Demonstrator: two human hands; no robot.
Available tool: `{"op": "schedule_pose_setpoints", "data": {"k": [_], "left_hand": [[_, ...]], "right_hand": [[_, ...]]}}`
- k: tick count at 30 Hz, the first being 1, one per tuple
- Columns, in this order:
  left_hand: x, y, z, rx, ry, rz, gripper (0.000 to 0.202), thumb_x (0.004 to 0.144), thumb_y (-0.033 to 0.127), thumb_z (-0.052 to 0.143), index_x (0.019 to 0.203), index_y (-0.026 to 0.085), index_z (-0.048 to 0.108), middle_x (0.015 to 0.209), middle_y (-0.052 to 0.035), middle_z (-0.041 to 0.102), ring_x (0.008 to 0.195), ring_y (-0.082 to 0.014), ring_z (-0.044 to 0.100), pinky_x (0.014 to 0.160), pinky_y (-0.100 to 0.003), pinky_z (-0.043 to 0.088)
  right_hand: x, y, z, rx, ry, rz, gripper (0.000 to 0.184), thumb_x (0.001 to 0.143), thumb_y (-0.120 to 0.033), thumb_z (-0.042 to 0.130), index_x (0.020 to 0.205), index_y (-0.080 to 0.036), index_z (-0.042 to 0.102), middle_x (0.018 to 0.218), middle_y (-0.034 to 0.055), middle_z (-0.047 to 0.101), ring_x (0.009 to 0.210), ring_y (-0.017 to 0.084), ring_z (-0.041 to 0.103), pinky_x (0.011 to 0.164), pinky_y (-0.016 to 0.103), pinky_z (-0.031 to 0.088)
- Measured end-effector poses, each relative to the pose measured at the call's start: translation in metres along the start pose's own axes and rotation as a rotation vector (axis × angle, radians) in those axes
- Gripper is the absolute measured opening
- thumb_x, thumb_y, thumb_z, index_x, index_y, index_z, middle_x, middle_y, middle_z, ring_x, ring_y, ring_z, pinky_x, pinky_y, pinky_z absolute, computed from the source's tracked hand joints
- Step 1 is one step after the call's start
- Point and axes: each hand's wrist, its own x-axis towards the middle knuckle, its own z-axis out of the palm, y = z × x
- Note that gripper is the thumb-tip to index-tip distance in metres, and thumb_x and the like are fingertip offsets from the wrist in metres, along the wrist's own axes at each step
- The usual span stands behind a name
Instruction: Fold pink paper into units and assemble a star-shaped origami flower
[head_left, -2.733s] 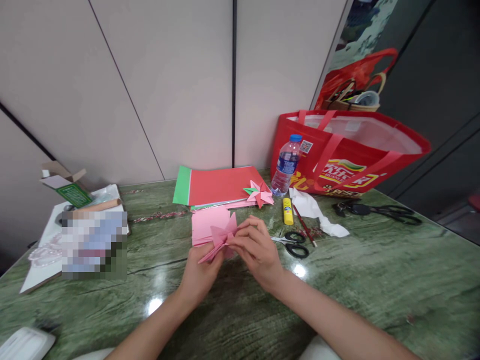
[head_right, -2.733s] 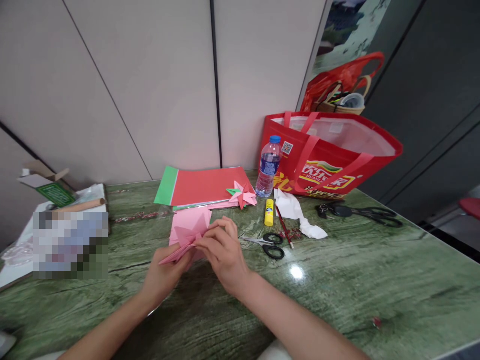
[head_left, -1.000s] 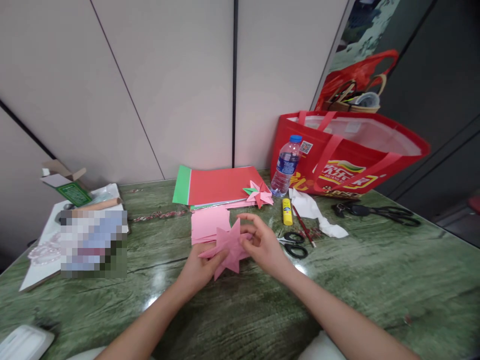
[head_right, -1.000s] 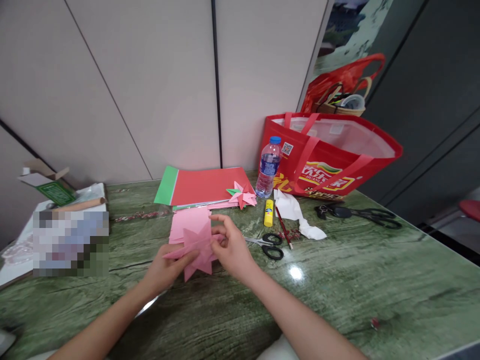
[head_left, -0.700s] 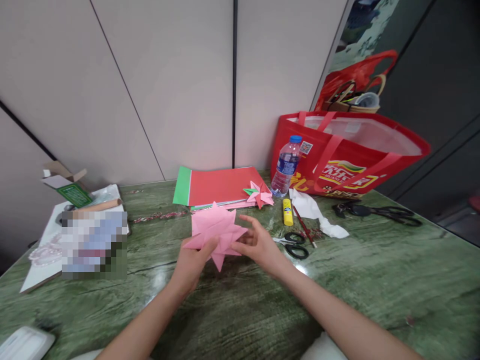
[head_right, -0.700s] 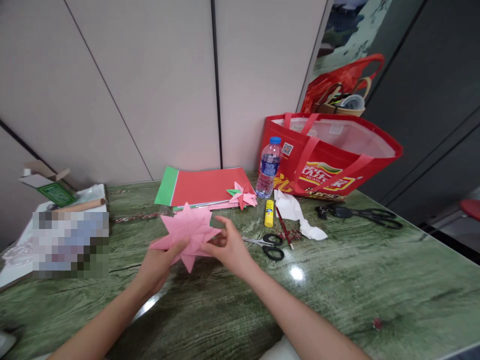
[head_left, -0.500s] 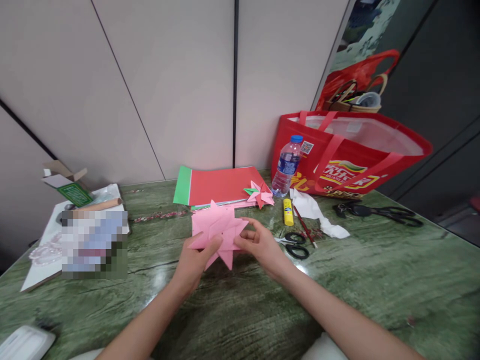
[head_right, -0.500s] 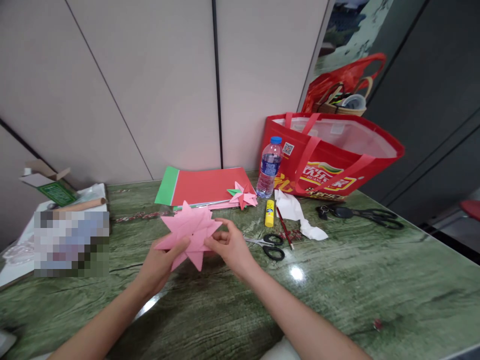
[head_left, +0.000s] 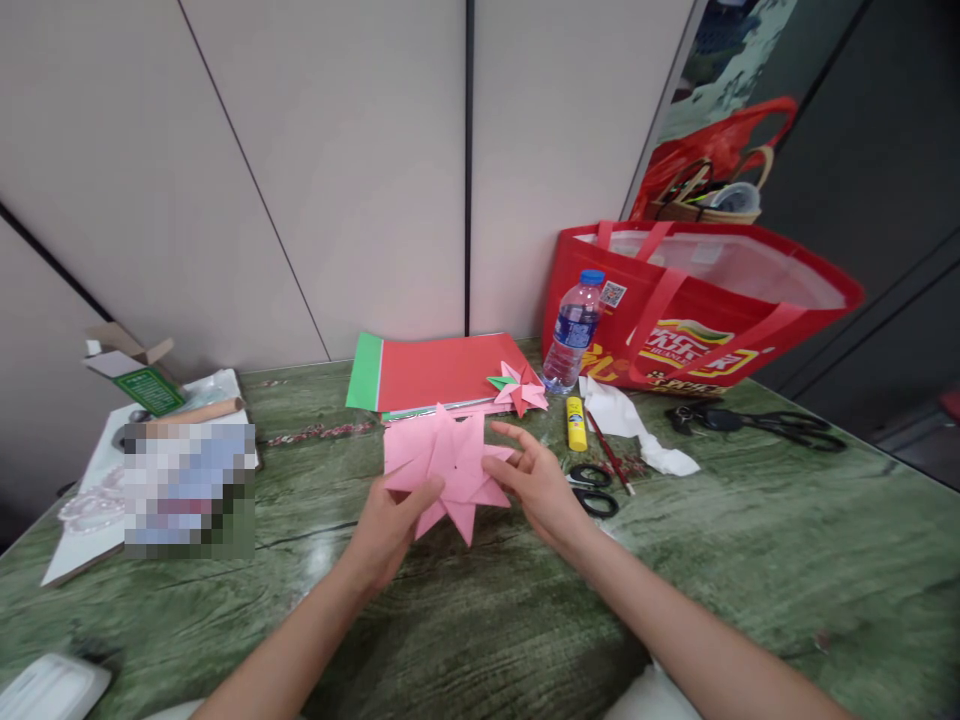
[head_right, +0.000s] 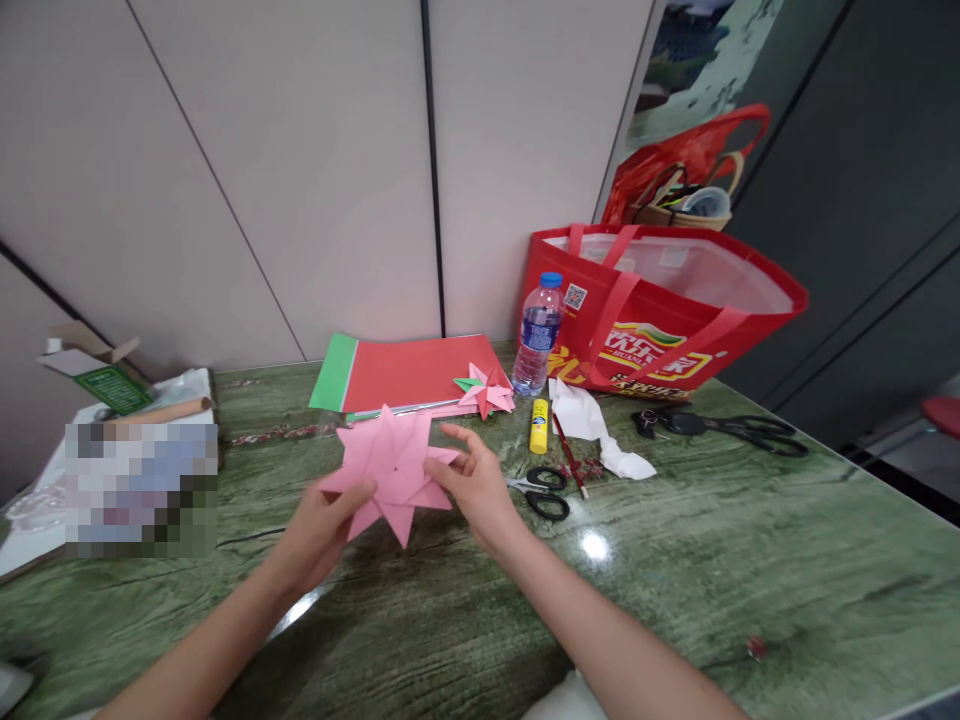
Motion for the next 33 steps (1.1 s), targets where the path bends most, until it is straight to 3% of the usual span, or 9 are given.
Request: {"op": "schedule_pose_setpoints", "data": {"k": [5, 8, 11, 13, 16, 18, 21, 25, 33], "left_hand": [[0.0, -0.004, -0.002, 0.057, 0.032, -0.031, 0.03, 0.065, 0.024, 0.069, 0.092, 0.011, 0.066, 0.088, -0.0094, 0.07, 0.084, -0.0206, 0.061, 0.084, -0.035, 0.044], [0.001, -0.007, -0.006, 0.171, 0.054, 0.022, 0.026, 0.066, 0.027, 0.067, 0.085, 0.01, 0.067, 0.08, -0.008, 0.069, 0.076, -0.0191, 0.06, 0.077, -0.032, 0.045], [0.001, -0.008, -0.007, 0.416, 0.127, 0.089, 0.018, 0.067, 0.029, 0.064, 0.066, 0.011, 0.066, 0.06, -0.0021, 0.063, 0.059, -0.0148, 0.053, 0.06, -0.025, 0.042], [0.0, -0.007, -0.006, 0.598, 0.162, 0.142, 0.024, 0.067, 0.029, 0.062, 0.05, 0.013, 0.058, 0.046, 0.0019, 0.053, 0.048, -0.0116, 0.045, 0.049, -0.022, 0.036], [-0.003, -0.004, -0.002, 0.717, 0.112, 0.231, 0.032, 0.069, 0.027, 0.057, 0.04, 0.015, 0.05, 0.04, 0.004, 0.044, 0.044, -0.0093, 0.037, 0.046, -0.021, 0.031], [-0.003, -0.003, -0.001, 0.716, 0.065, 0.28, 0.03, 0.069, 0.024, 0.055, 0.04, 0.015, 0.05, 0.041, 0.0043, 0.042, 0.044, -0.0088, 0.034, 0.047, -0.021, 0.031], [-0.003, -0.004, -0.001, 0.716, 0.048, 0.32, 0.026, 0.068, 0.022, 0.053, 0.043, 0.016, 0.051, 0.043, 0.0039, 0.042, 0.045, -0.0088, 0.03, 0.045, -0.02, 0.03], [-0.002, -0.006, -0.004, 0.731, 0.044, 0.331, 0.024, 0.069, 0.021, 0.051, 0.045, 0.015, 0.054, 0.045, 0.0034, 0.043, 0.046, -0.0088, 0.031, 0.045, -0.019, 0.031], [-0.002, -0.006, -0.005, 0.751, -0.001, 0.333, 0.02, 0.071, 0.022, 0.051, 0.063, 0.016, 0.067, 0.054, 0.0006, 0.058, 0.052, -0.0134, 0.047, 0.054, -0.022, 0.039]], "right_hand": [[-0.002, 0.002, 0.001, -0.062, -0.111, -0.006, 0.049, 0.063, -0.025, 0.069, 0.105, -0.02, 0.045, 0.078, -0.0001, 0.062, 0.064, 0.011, 0.058, 0.061, 0.025, 0.046], [-0.001, 0.005, 0.0, -0.217, -0.068, -0.086, 0.048, 0.063, -0.026, 0.069, 0.104, -0.019, 0.045, 0.085, 0.0027, 0.06, 0.072, 0.014, 0.059, 0.064, 0.028, 0.048], [-0.002, 0.005, -0.001, -0.423, 0.078, -0.334, 0.047, 0.063, -0.023, 0.069, 0.104, -0.019, 0.046, 0.096, 0.0062, 0.056, 0.09, 0.019, 0.055, 0.075, 0.033, 0.048], [-0.005, 0.002, -0.001, -0.571, 0.149, -0.532, 0.039, 0.067, -0.02, 0.065, 0.102, -0.02, 0.049, 0.1, 0.0067, 0.055, 0.094, 0.019, 0.053, 0.082, 0.036, 0.045], [-0.012, -0.005, 0.001, -0.753, 0.126, -0.751, 0.023, 0.072, -0.015, 0.06, 0.093, -0.021, 0.054, 0.093, 0.0049, 0.056, 0.092, 0.019, 0.052, 0.084, 0.037, 0.042], [-0.016, -0.008, 0.004, -0.821, 0.049, -0.833, 0.022, 0.073, -0.013, 0.058, 0.093, -0.022, 0.054, 0.09, 0.0045, 0.058, 0.091, 0.02, 0.052, 0.082, 0.037, 0.042], [-0.019, -0.01, 0.006, -0.888, -0.05, -0.873, 0.024, 0.074, -0.012, 0.056, 0.096, -0.022, 0.054, 0.089, 0.0049, 0.059, 0.091, 0.02, 0.052, 0.08, 0.038, 0.042], [-0.02, -0.009, 0.005, -0.94, -0.079, -0.881, 0.023, 0.075, -0.011, 0.056, 0.095, -0.022, 0.054, 0.087, 0.0047, 0.06, 0.089, 0.021, 0.051, 0.079, 0.037, 0.042], [-0.02, -0.006, 0.005, -1.042, -0.119, -0.824, 0.019, 0.075, -0.014, 0.058, 0.092, -0.02, 0.055, 0.084, 0.0041, 0.06, 0.081, 0.019, 0.053, 0.071, 0.032, 0.039]]}}
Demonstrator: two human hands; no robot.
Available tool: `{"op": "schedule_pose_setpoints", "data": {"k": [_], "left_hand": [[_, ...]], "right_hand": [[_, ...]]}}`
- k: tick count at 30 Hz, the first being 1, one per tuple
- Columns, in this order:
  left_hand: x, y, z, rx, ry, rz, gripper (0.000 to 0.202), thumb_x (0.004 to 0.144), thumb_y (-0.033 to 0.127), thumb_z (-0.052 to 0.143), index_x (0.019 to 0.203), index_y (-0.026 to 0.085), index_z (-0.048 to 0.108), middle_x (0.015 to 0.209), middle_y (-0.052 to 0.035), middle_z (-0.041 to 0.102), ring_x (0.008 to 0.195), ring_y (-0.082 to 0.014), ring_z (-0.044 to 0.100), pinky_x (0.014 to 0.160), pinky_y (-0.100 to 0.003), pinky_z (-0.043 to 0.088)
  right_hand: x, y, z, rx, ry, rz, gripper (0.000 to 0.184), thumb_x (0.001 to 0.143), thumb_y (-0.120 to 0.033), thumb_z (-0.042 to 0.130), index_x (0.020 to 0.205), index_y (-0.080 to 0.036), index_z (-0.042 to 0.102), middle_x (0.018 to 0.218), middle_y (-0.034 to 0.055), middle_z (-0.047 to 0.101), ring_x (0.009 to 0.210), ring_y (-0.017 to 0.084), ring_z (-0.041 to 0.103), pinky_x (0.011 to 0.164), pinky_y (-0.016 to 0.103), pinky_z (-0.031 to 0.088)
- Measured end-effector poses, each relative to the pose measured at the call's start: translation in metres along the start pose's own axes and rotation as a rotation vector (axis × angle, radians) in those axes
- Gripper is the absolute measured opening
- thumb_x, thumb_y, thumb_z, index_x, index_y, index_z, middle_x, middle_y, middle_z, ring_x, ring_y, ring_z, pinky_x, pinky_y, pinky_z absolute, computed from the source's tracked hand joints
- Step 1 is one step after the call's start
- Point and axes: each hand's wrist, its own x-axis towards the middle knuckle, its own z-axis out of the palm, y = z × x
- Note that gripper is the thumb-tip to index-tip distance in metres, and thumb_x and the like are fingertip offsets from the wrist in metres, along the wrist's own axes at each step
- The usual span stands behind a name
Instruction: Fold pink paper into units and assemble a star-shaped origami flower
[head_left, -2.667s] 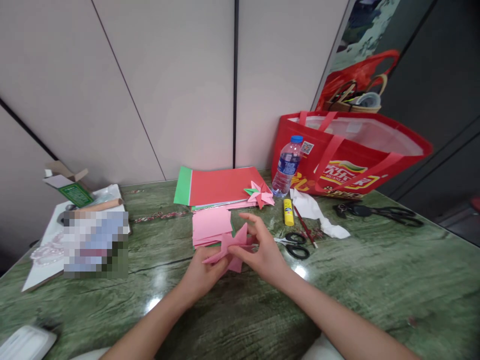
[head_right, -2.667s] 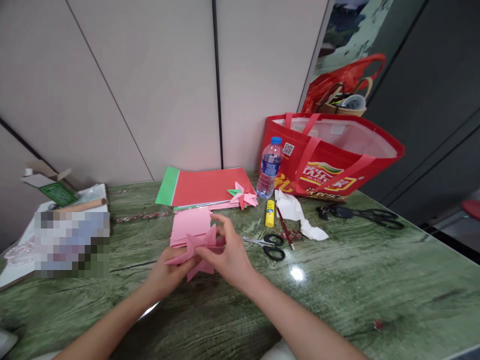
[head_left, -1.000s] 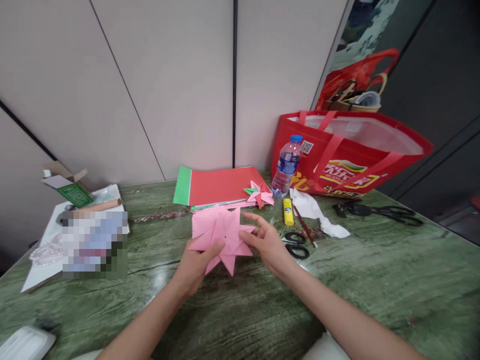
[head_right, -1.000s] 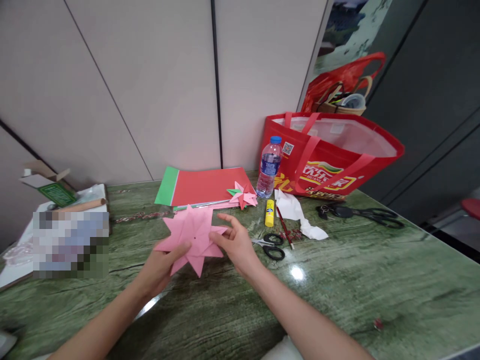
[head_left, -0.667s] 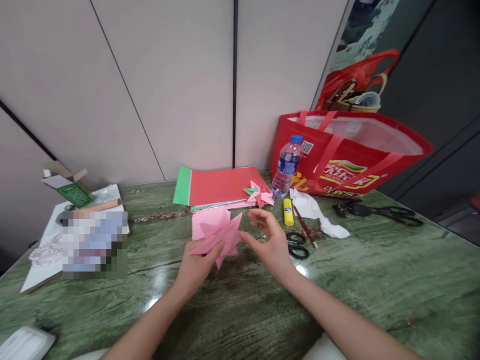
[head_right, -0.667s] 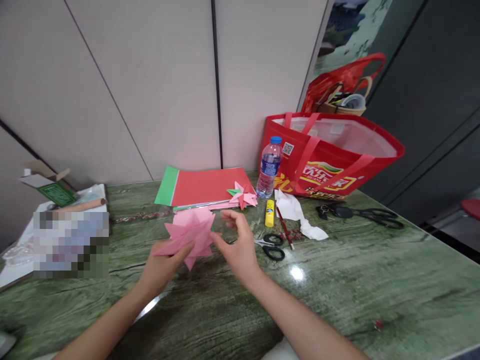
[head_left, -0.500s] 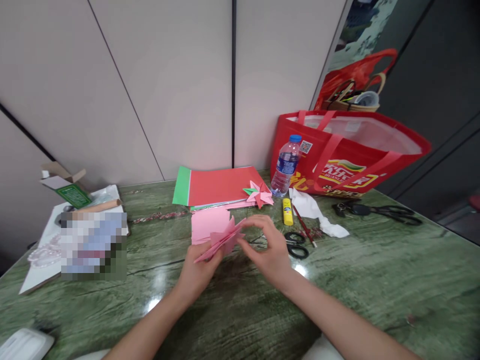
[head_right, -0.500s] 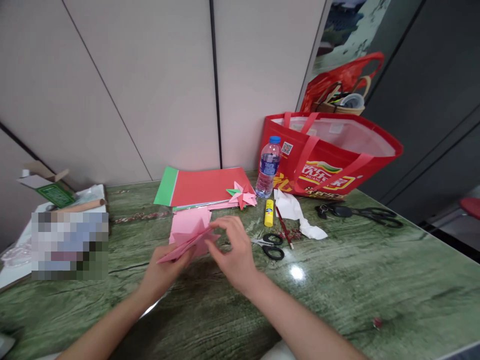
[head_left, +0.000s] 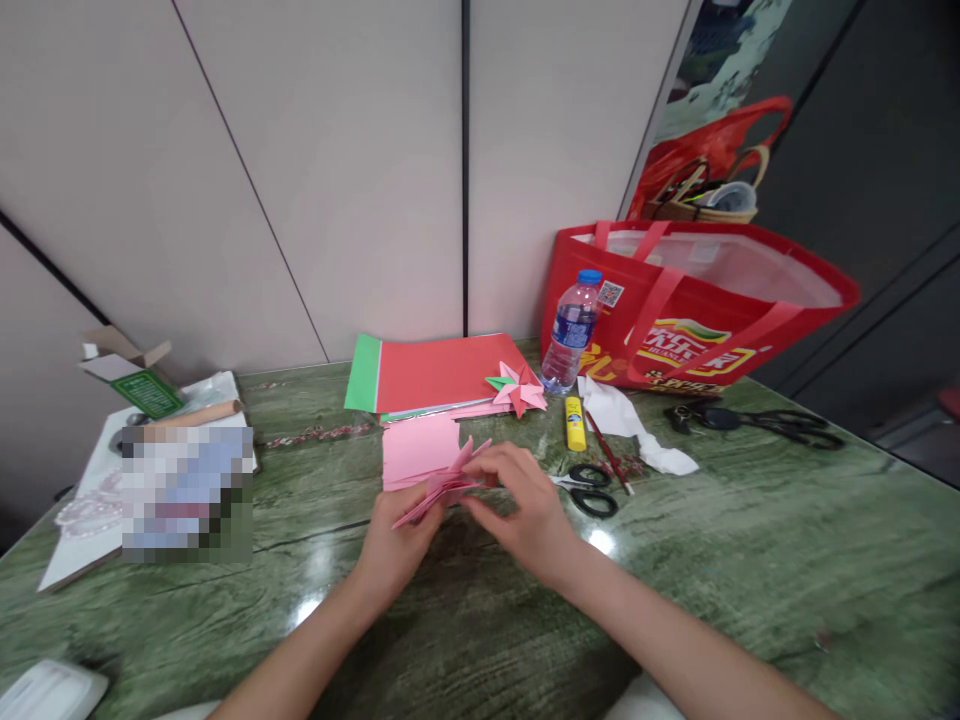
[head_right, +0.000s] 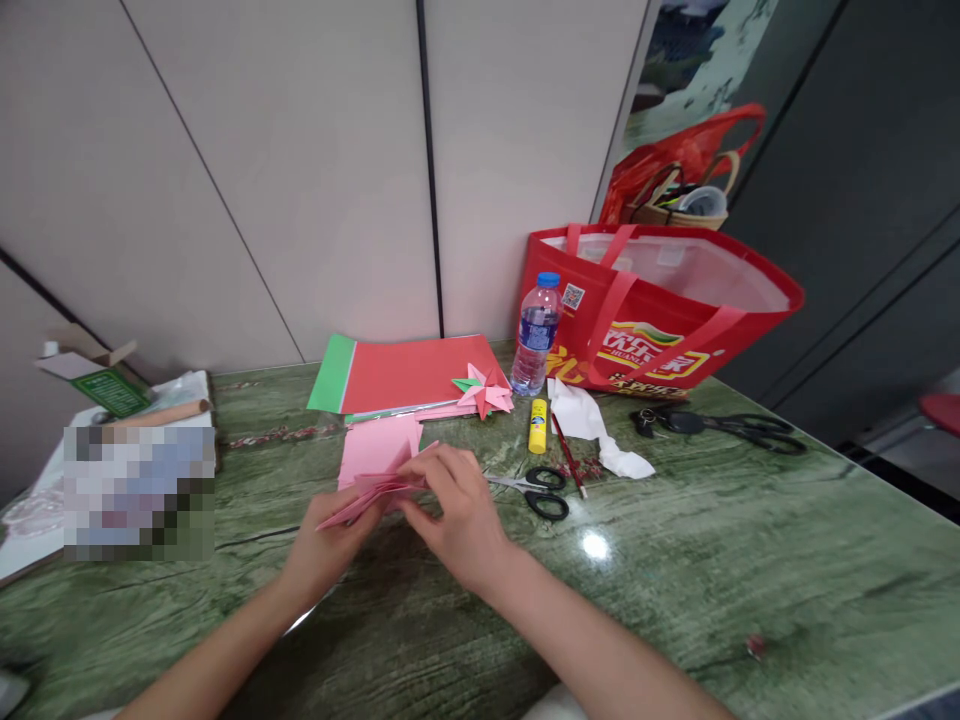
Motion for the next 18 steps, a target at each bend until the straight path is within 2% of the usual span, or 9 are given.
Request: {"op": "schedule_pose_setpoints", "data": {"k": [7, 11, 18], "left_hand": [[0.0001, 0.0006, 0.001, -0.068, 0.014, -0.024, 0.018, 0.07, 0.023, 0.054, 0.058, 0.017, 0.066, 0.047, 0.0006, 0.055, 0.058, -0.0174, 0.053, 0.058, -0.024, 0.042], [0.0006, 0.0024, 0.0019, -0.044, 0.015, 0.0, 0.02, 0.069, 0.018, 0.051, 0.053, 0.017, 0.063, 0.046, 0.0024, 0.053, 0.056, -0.0155, 0.053, 0.059, -0.023, 0.042], [0.0007, 0.0042, 0.0033, -0.041, 0.002, 0.003, 0.019, 0.069, 0.018, 0.051, 0.059, 0.015, 0.067, 0.053, 0.0012, 0.06, 0.051, -0.013, 0.049, 0.053, -0.021, 0.04]], "right_hand": [[-0.0018, 0.001, 0.0015, -0.019, 0.024, -0.036, 0.018, 0.074, -0.013, 0.059, 0.091, -0.021, 0.055, 0.086, 0.0043, 0.059, 0.085, 0.02, 0.052, 0.074, 0.034, 0.039], [-0.0023, 0.0006, 0.0003, -0.057, 0.035, -0.05, 0.023, 0.074, -0.012, 0.059, 0.094, -0.022, 0.058, 0.091, 0.0055, 0.057, 0.089, 0.021, 0.05, 0.075, 0.036, 0.039], [-0.0018, -0.0012, -0.0008, -0.077, 0.017, -0.055, 0.012, 0.075, -0.011, 0.057, 0.079, -0.021, 0.061, 0.083, 0.0036, 0.056, 0.083, 0.019, 0.049, 0.073, 0.035, 0.039]]}}
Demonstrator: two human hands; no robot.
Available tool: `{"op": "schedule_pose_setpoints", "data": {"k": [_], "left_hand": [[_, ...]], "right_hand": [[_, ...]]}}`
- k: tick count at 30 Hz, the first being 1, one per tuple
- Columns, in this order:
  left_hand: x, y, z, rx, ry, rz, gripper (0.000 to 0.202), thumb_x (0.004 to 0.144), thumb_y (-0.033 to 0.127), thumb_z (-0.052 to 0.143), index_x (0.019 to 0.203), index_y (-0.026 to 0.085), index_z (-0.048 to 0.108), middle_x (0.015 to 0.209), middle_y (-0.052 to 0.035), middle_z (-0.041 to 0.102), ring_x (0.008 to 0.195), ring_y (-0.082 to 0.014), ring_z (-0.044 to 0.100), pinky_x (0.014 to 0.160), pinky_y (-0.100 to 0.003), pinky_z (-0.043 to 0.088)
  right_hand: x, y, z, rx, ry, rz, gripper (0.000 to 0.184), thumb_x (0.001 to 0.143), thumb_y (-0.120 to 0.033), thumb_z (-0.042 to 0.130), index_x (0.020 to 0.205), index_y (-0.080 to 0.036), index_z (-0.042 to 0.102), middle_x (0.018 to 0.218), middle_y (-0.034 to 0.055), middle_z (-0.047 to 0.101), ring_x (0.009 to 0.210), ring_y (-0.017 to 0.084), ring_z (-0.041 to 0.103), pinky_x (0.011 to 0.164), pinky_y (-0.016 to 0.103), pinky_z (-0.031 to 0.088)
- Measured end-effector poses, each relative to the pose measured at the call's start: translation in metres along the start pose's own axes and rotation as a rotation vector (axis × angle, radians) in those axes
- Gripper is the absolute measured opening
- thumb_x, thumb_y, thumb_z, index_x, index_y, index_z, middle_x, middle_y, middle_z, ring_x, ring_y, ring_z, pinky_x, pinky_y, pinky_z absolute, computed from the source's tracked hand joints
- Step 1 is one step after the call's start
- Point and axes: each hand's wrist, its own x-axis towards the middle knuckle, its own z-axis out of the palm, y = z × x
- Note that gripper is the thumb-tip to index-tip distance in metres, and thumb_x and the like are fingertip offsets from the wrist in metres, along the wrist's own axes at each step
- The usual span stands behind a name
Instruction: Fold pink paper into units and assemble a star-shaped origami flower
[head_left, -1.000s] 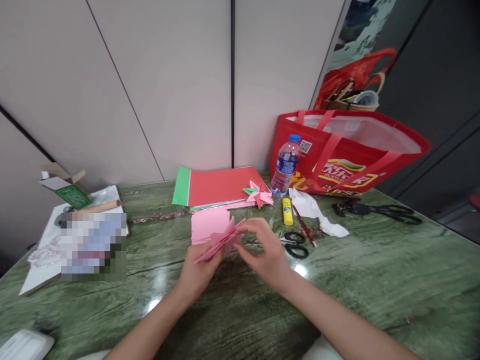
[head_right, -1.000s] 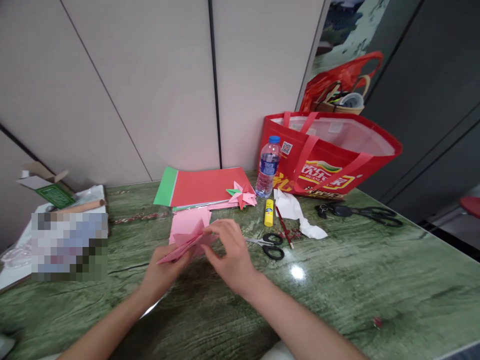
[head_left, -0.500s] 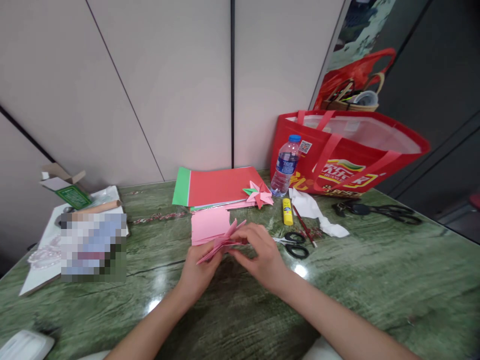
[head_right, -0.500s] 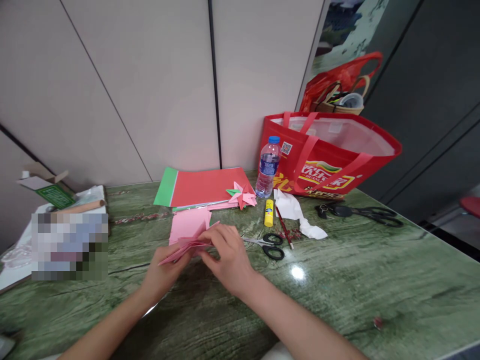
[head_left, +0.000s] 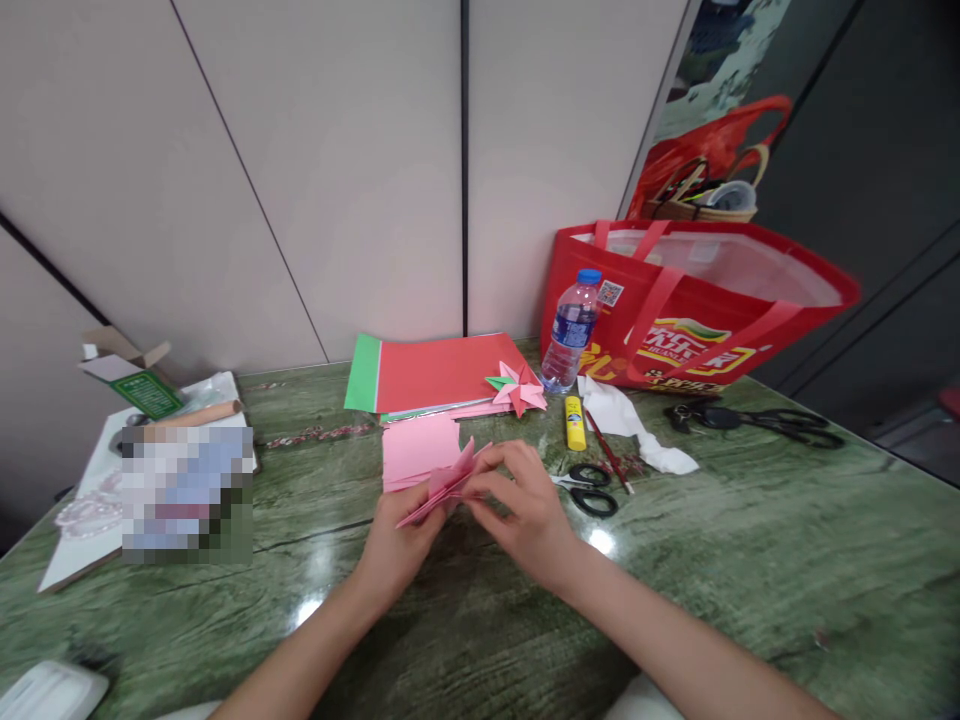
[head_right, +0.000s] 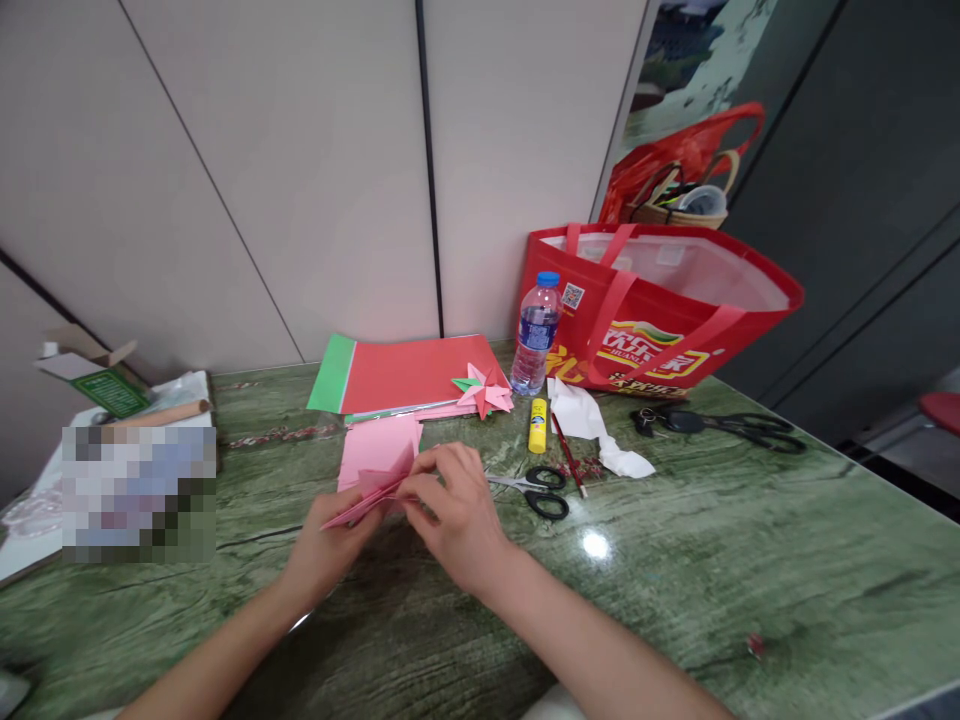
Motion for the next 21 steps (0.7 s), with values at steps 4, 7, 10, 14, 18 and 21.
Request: {"op": "schedule_pose_setpoints", "data": {"k": [4, 7, 10, 14, 18, 21], "left_hand": [[-0.0002, -0.0013, 0.0, 0.02, -0.008, 0.018, 0.02, 0.07, 0.016, 0.05, 0.066, 0.015, 0.069, 0.057, 0.0011, 0.062, 0.053, -0.0133, 0.051, 0.054, -0.021, 0.041], [-0.0002, -0.0022, 0.0001, 0.034, -0.018, 0.022, 0.02, 0.071, 0.014, 0.049, 0.071, 0.014, 0.069, 0.06, 0.0005, 0.062, 0.054, -0.0128, 0.05, 0.054, -0.02, 0.041], [-0.0001, -0.0021, 0.0002, 0.039, -0.025, 0.023, 0.019, 0.071, 0.014, 0.049, 0.068, 0.014, 0.067, 0.058, 0.0011, 0.06, 0.054, -0.0121, 0.049, 0.053, -0.019, 0.041], [0.0, -0.0016, 0.0001, 0.045, -0.035, 0.031, 0.019, 0.072, 0.015, 0.048, 0.06, 0.014, 0.063, 0.056, 0.0015, 0.059, 0.054, -0.0116, 0.049, 0.053, -0.019, 0.041], [-0.0001, -0.0033, 0.0001, 0.052, -0.035, 0.035, 0.019, 0.072, 0.014, 0.047, 0.065, 0.014, 0.065, 0.058, 0.0012, 0.06, 0.054, -0.0119, 0.049, 0.053, -0.019, 0.041], [-0.0001, -0.0056, 0.0, 0.049, -0.027, 0.042, 0.019, 0.071, 0.014, 0.049, 0.067, 0.013, 0.067, 0.059, 0.0005, 0.061, 0.054, -0.0122, 0.049, 0.053, -0.02, 0.041]], "right_hand": [[0.0, 0.0011, 0.001, 0.013, 0.002, -0.04, 0.012, 0.074, -0.009, 0.058, 0.077, -0.02, 0.059, 0.083, 0.0027, 0.059, 0.083, 0.018, 0.048, 0.073, 0.035, 0.039], [0.0006, 0.0016, 0.0014, 0.051, -0.007, -0.082, 0.013, 0.076, -0.008, 0.055, 0.078, -0.021, 0.058, 0.085, 0.0022, 0.062, 0.084, 0.017, 0.049, 0.074, 0.035, 0.039], [0.0015, 0.0013, 0.0013, 0.08, -0.013, -0.128, 0.014, 0.077, -0.007, 0.054, 0.079, -0.02, 0.057, 0.086, 0.0018, 0.064, 0.084, 0.017, 0.049, 0.074, 0.035, 0.04], [0.0022, 0.0011, 0.0015, 0.084, -0.006, -0.141, 0.014, 0.077, -0.006, 0.053, 0.077, -0.02, 0.057, 0.088, 0.0026, 0.063, 0.085, 0.017, 0.049, 0.075, 0.035, 0.041], [0.0015, 0.0025, 0.0026, 0.078, -0.029, -0.13, 0.013, 0.078, -0.007, 0.053, 0.076, -0.019, 0.056, 0.087, 0.003, 0.063, 0.085, 0.017, 0.048, 0.074, 0.035, 0.041], [0.0007, 0.0038, 0.0035, 0.067, -0.049, -0.11, 0.012, 0.078, -0.007, 0.053, 0.075, -0.019, 0.055, 0.081, 0.0025, 0.063, 0.082, 0.017, 0.048, 0.073, 0.035, 0.039]]}}
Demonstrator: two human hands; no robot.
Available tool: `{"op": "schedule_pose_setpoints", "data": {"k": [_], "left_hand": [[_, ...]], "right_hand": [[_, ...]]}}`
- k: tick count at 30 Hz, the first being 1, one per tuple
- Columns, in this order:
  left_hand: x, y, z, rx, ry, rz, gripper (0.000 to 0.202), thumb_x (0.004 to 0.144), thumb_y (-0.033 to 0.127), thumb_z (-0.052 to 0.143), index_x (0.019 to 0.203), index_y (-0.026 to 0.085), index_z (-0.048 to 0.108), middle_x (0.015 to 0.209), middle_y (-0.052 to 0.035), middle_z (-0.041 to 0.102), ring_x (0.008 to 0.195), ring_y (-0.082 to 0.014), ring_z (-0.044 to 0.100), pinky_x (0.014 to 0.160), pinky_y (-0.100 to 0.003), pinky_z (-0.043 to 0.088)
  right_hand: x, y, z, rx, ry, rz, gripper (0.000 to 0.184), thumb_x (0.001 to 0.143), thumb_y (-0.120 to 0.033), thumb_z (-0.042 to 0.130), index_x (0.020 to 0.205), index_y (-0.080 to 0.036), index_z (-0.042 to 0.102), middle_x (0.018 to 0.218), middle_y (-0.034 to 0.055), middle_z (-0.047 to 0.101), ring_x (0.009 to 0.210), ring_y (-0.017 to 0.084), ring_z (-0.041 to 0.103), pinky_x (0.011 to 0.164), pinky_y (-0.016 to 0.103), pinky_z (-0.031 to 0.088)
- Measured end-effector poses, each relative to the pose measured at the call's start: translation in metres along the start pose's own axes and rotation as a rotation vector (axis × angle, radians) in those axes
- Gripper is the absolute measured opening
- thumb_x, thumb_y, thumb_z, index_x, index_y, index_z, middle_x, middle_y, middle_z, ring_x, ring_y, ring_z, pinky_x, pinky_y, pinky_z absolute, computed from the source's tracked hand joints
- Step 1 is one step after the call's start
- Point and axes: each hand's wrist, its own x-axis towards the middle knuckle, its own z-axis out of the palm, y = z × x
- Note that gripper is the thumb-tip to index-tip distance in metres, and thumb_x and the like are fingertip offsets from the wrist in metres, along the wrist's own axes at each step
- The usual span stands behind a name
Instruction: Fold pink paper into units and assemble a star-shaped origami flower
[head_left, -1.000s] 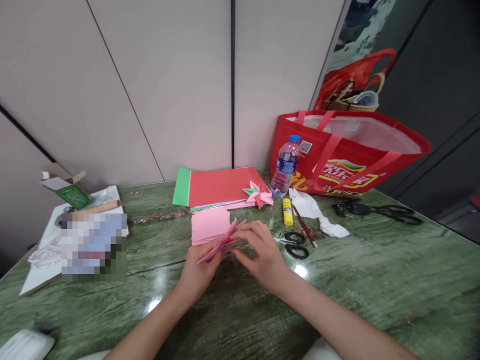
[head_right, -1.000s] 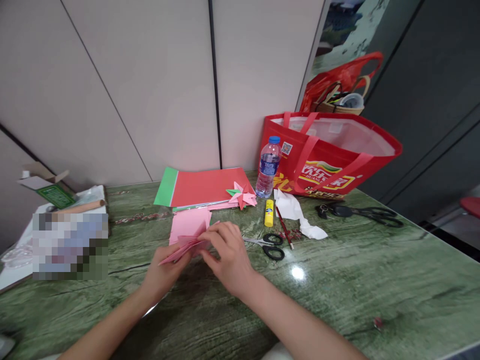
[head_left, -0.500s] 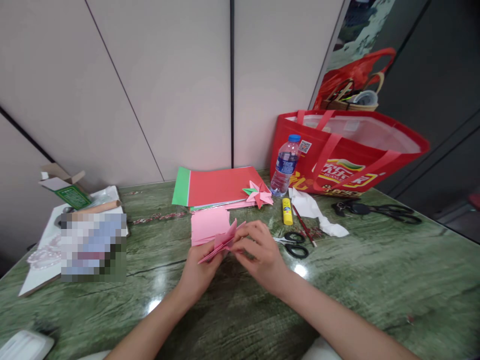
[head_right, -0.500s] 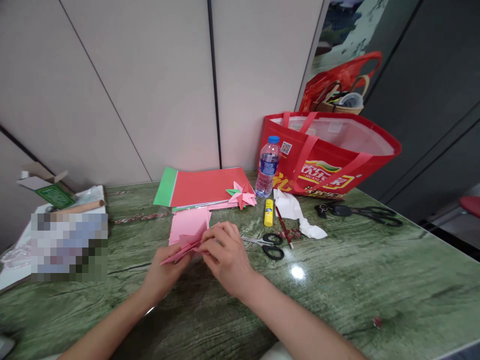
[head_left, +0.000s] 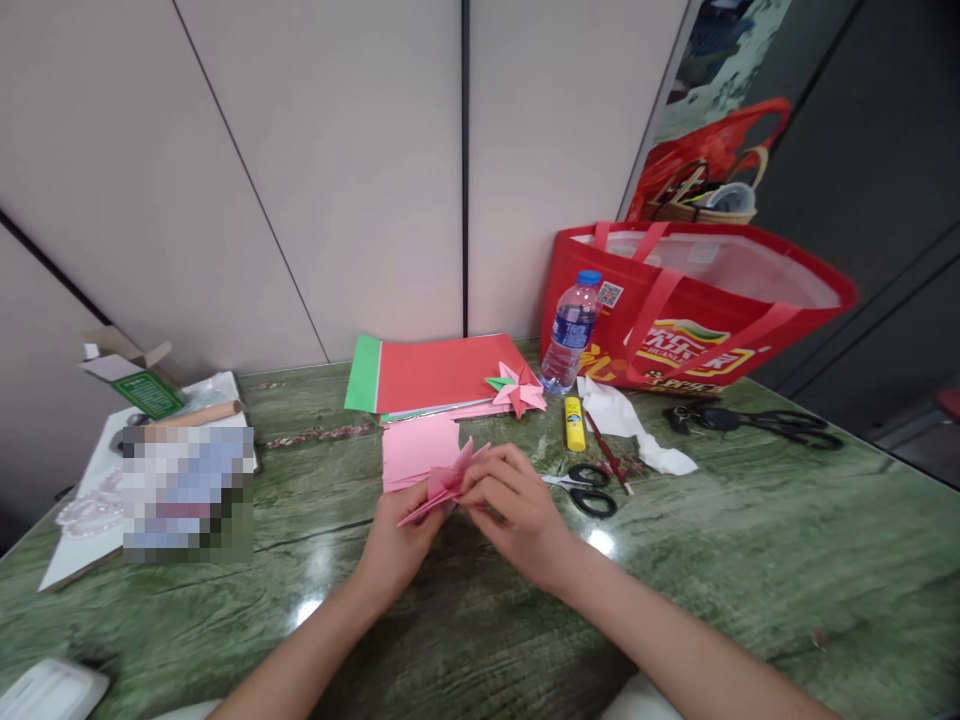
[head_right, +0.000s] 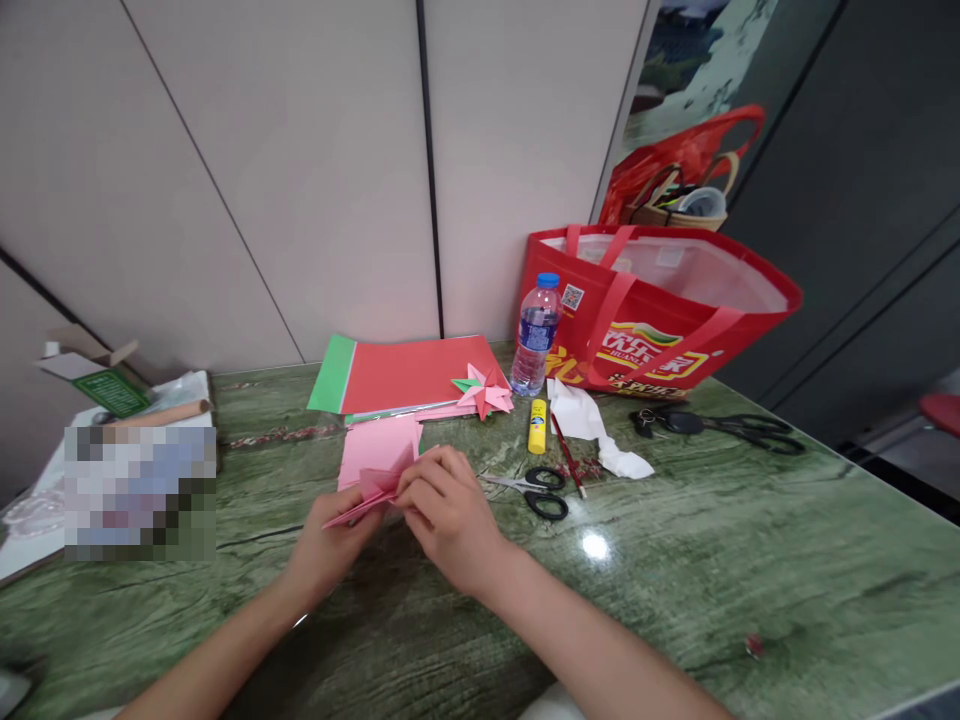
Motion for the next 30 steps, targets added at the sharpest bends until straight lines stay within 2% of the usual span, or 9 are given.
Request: {"op": "schedule_pose_setpoints", "data": {"k": [6, 9, 13, 17, 22, 27, 30], "left_hand": [[0.0002, -0.0002, 0.0002, -0.035, 0.005, -0.015, 0.019, 0.072, 0.018, 0.05, 0.059, 0.014, 0.064, 0.057, -0.0002, 0.06, 0.055, -0.0129, 0.049, 0.053, -0.021, 0.041], [-0.0002, 0.0018, 0.0011, -0.044, 0.01, -0.029, 0.022, 0.071, 0.019, 0.05, 0.053, 0.014, 0.06, 0.055, 0.0006, 0.058, 0.052, -0.0116, 0.046, 0.052, -0.02, 0.039], [-0.0016, 0.0053, 0.0032, -0.053, -0.01, -0.058, 0.026, 0.072, 0.023, 0.051, 0.048, 0.014, 0.057, 0.046, 0.0024, 0.049, 0.046, -0.0098, 0.04, 0.047, -0.02, 0.035], [-0.0022, 0.0082, 0.0045, -0.068, -0.03, -0.121, 0.029, 0.071, 0.028, 0.053, 0.045, 0.015, 0.051, 0.043, 0.0037, 0.044, 0.043, -0.0089, 0.035, 0.043, -0.019, 0.031], [-0.0022, 0.0069, 0.0032, -0.1, -0.062, -0.165, 0.023, 0.07, 0.028, 0.054, 0.05, 0.016, 0.051, 0.049, 0.004, 0.047, 0.047, -0.0092, 0.039, 0.046, -0.019, 0.032], [-0.003, 0.007, 0.0027, -0.12, -0.094, -0.185, 0.023, 0.071, 0.028, 0.054, 0.052, 0.016, 0.051, 0.051, 0.0035, 0.047, 0.049, -0.0096, 0.038, 0.047, -0.019, 0.031], [-0.0034, 0.0074, 0.0028, -0.114, -0.101, -0.172, 0.022, 0.071, 0.028, 0.055, 0.053, 0.016, 0.053, 0.052, 0.0029, 0.049, 0.05, -0.0099, 0.039, 0.048, -0.02, 0.032]], "right_hand": [[0.0007, 0.0007, -0.0003, 0.016, -0.036, 0.056, 0.009, 0.079, -0.011, 0.054, 0.078, -0.02, 0.056, 0.076, 0.0027, 0.063, 0.089, 0.02, 0.049, 0.078, 0.037, 0.038], [0.0007, 0.0012, 0.0002, 0.065, 0.036, 0.146, 0.002, 0.079, -0.017, 0.056, 0.079, -0.019, 0.056, 0.077, 0.0042, 0.06, 0.087, 0.019, 0.051, 0.076, 0.035, 0.041], [0.0, 0.0034, 0.0022, 0.137, 0.129, 0.244, 0.007, 0.077, -0.022, 0.06, 0.078, -0.018, 0.054, 0.081, 0.0044, 0.058, 0.078, 0.017, 0.054, 0.073, 0.032, 0.043], [0.0013, 0.0042, 0.0022, 0.148, 0.18, 0.171, 0.005, 0.078, -0.019, 0.059, 0.079, -0.019, 0.055, 0.076, 0.0033, 0.06, 0.078, 0.017, 0.054, 0.075, 0.034, 0.043], [0.0034, 0.0045, 0.0001, 0.144, 0.198, 0.051, 0.011, 0.075, -0.014, 0.061, 0.083, -0.022, 0.063, 0.069, 0.0016, 0.064, 0.079, 0.018, 0.053, 0.075, 0.037, 0.042], [0.0041, 0.0028, -0.0011, 0.191, 0.266, 0.084, 0.013, 0.071, -0.015, 0.066, 0.083, -0.022, 0.065, 0.069, 0.0017, 0.063, 0.076, 0.018, 0.054, 0.074, 0.038, 0.043], [0.0048, 0.0018, -0.0013, 0.185, 0.284, 0.047, 0.013, 0.072, -0.013, 0.065, 0.081, -0.021, 0.066, 0.068, 0.0013, 0.063, 0.074, 0.017, 0.053, 0.076, 0.039, 0.042]]}}
